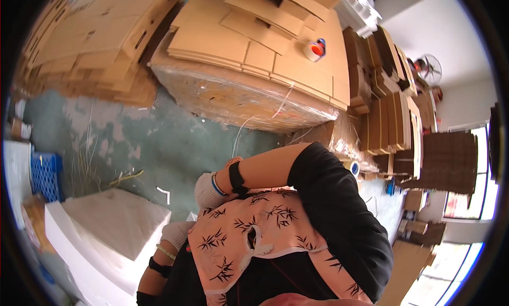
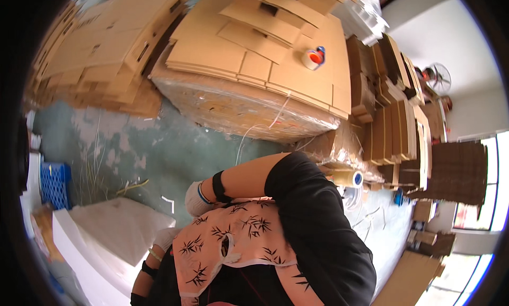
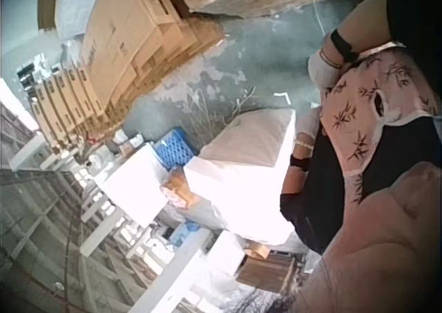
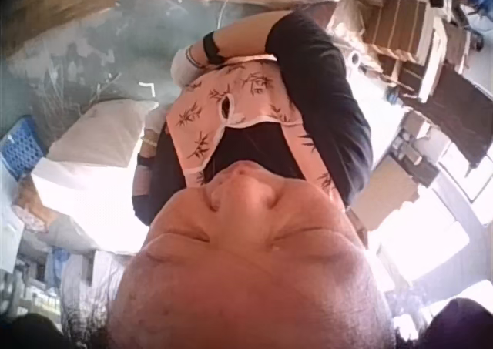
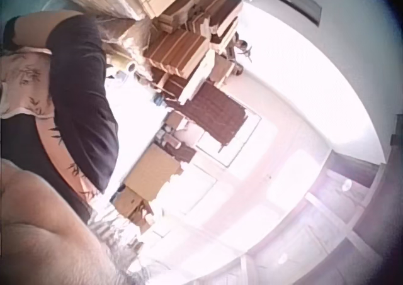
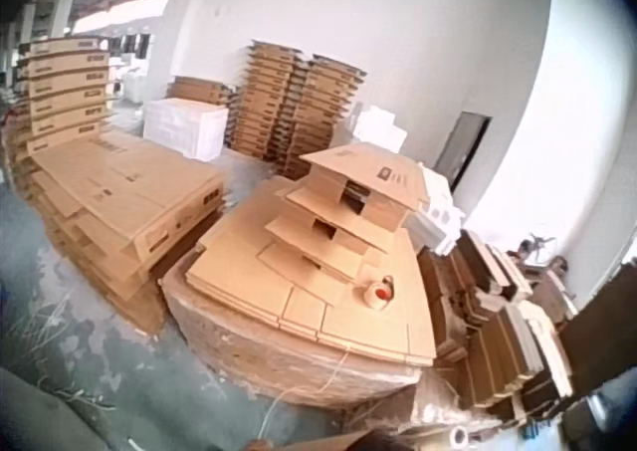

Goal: The person is assembling and packing cardboard boxes, using tape and foam inserts.

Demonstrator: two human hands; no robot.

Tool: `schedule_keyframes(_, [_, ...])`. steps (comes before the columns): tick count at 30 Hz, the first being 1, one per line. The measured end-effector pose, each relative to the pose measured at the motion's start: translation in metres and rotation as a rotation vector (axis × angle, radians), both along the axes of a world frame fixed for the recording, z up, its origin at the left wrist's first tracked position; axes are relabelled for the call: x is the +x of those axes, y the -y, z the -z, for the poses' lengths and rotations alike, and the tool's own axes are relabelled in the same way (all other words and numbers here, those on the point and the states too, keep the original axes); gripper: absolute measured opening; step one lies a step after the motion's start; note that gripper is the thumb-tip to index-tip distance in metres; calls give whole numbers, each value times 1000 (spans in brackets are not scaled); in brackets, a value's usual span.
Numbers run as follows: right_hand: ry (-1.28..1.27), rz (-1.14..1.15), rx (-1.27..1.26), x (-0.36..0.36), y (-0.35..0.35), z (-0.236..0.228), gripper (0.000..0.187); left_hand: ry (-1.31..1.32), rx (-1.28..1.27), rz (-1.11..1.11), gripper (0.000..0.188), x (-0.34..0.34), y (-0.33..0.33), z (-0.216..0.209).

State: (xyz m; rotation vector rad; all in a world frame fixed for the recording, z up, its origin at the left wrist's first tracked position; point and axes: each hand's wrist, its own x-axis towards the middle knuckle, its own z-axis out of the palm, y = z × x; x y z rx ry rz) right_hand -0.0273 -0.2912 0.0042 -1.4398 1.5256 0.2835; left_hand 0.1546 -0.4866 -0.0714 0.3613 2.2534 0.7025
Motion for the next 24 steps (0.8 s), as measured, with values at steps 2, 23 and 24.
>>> schedule_keyframes(2, [65, 42, -63, -6, -4, -1, 28, 68, -91, 132, 34, -37, -15, -31])
schedule_keyframes(23, [-124, 1245, -503, -11, -258, -1, 33, 83, -325, 543, 38, -157, -102, -11])
schedule_keyframes(24, [-124, 1260, -510, -2, -271, 0, 33, 101, -367, 590, 40, -163, -112, -15])
